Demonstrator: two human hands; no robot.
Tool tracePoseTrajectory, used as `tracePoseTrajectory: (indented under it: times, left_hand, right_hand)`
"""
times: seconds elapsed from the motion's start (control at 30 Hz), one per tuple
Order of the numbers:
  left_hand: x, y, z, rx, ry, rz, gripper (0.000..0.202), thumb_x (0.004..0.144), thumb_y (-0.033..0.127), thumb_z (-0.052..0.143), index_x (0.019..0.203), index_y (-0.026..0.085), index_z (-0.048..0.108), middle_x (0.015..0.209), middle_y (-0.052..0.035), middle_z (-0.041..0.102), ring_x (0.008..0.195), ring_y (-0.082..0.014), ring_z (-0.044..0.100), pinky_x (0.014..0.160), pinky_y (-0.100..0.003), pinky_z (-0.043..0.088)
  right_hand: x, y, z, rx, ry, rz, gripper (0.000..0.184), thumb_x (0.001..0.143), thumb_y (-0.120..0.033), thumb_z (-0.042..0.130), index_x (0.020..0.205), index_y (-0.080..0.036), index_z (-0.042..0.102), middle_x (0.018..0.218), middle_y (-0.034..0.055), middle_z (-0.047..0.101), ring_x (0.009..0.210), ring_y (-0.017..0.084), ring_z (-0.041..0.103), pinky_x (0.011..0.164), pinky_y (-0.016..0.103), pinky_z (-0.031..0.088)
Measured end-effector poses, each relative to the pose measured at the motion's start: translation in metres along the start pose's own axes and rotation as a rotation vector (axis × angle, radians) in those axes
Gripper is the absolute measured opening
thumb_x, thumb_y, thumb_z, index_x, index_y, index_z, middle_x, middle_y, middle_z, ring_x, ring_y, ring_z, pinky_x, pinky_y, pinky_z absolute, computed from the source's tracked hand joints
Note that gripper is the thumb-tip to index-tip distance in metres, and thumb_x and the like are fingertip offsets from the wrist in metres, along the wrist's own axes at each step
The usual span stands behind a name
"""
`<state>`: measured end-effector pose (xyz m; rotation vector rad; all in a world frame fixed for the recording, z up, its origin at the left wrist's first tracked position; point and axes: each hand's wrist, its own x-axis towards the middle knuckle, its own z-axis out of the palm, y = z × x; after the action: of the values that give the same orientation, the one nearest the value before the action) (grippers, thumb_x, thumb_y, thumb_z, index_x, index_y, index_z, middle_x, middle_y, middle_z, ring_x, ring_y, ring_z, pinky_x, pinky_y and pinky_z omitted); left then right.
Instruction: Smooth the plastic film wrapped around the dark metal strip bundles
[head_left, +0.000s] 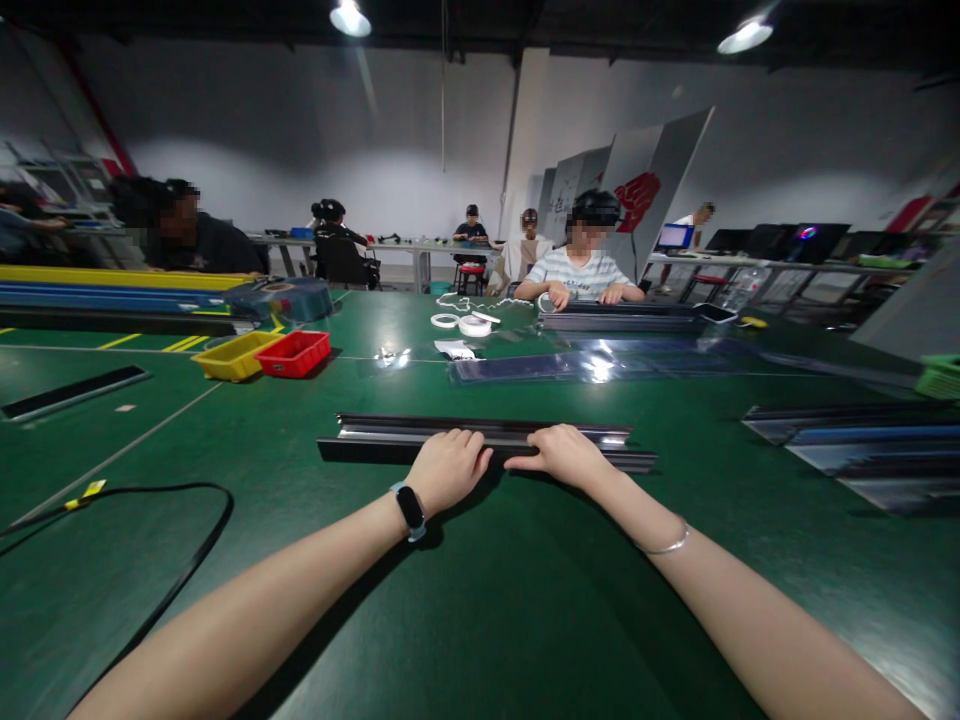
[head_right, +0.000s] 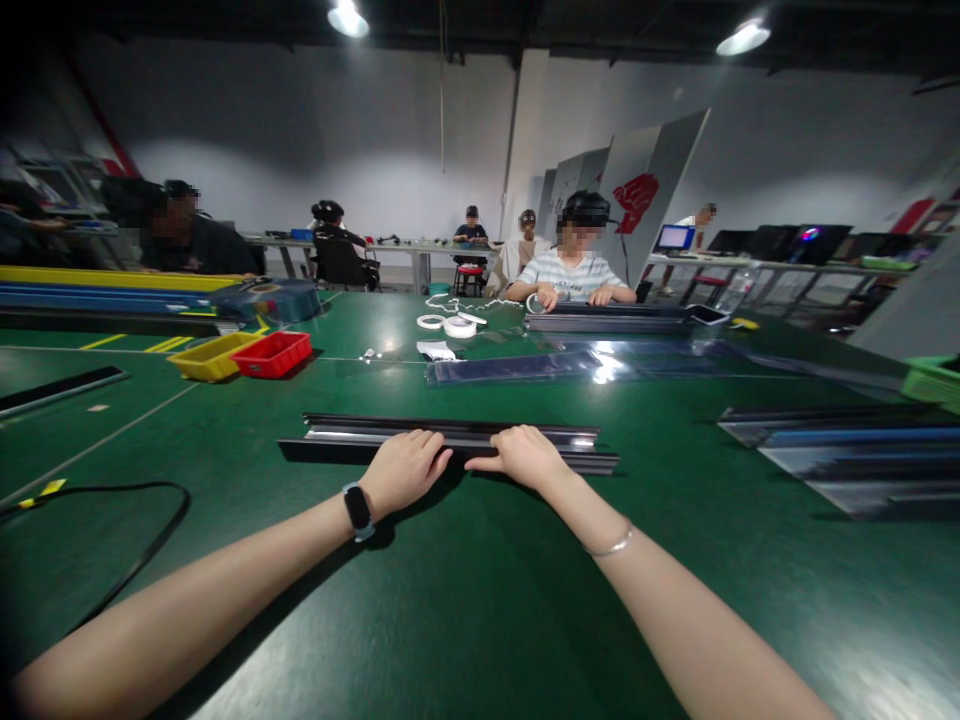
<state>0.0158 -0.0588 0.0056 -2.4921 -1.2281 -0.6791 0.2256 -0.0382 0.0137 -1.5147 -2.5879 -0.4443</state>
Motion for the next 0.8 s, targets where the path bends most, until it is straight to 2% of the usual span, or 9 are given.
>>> tracePoseTrajectory:
  times: [0.43,0.6,0.8]
  left_hand:
    - [0.0,0.001,0.001,0.026,0.005,0.009,0.027,0.087,0.034,0.031,0.078,0.017,0.05,0.071,-0.0054,0.056,0.069,-0.0172,0.052,0.063,-0.03,0.038]
    - [0.001,0.001,0.001,0.029,0.015,0.006,0.028,0.087,0.035,0.031,0.077,0.016,0.051,0.07,-0.0057,0.056,0.069,-0.0165,0.052,0.063,-0.029,0.038]
    - [0.002,-0.005,0.004,0.071,-0.003,-0.001,0.033,0.087,0.038,0.03,0.077,0.017,0.052,0.071,-0.0063,0.056,0.07,-0.017,0.053,0.064,-0.029,0.039]
  right_hand:
    - [-0.003,-0.002,0.001,-0.011,-0.002,0.006,0.063,0.072,-0.07,0.028,0.067,-0.016,0.061,0.067,0.0093,0.064,0.067,0.02,0.061,0.062,0.026,0.039]
    - [-0.007,-0.004,-0.004,0.019,0.012,0.043,0.061,0.071,-0.07,0.03,0.071,-0.018,0.062,0.072,0.0076,0.064,0.069,0.019,0.06,0.061,0.025,0.038]
    - [-0.007,-0.005,-0.011,0.002,0.054,0.055,0.062,0.07,-0.071,0.029,0.068,-0.017,0.06,0.072,0.0081,0.063,0.069,0.018,0.058,0.06,0.025,0.036]
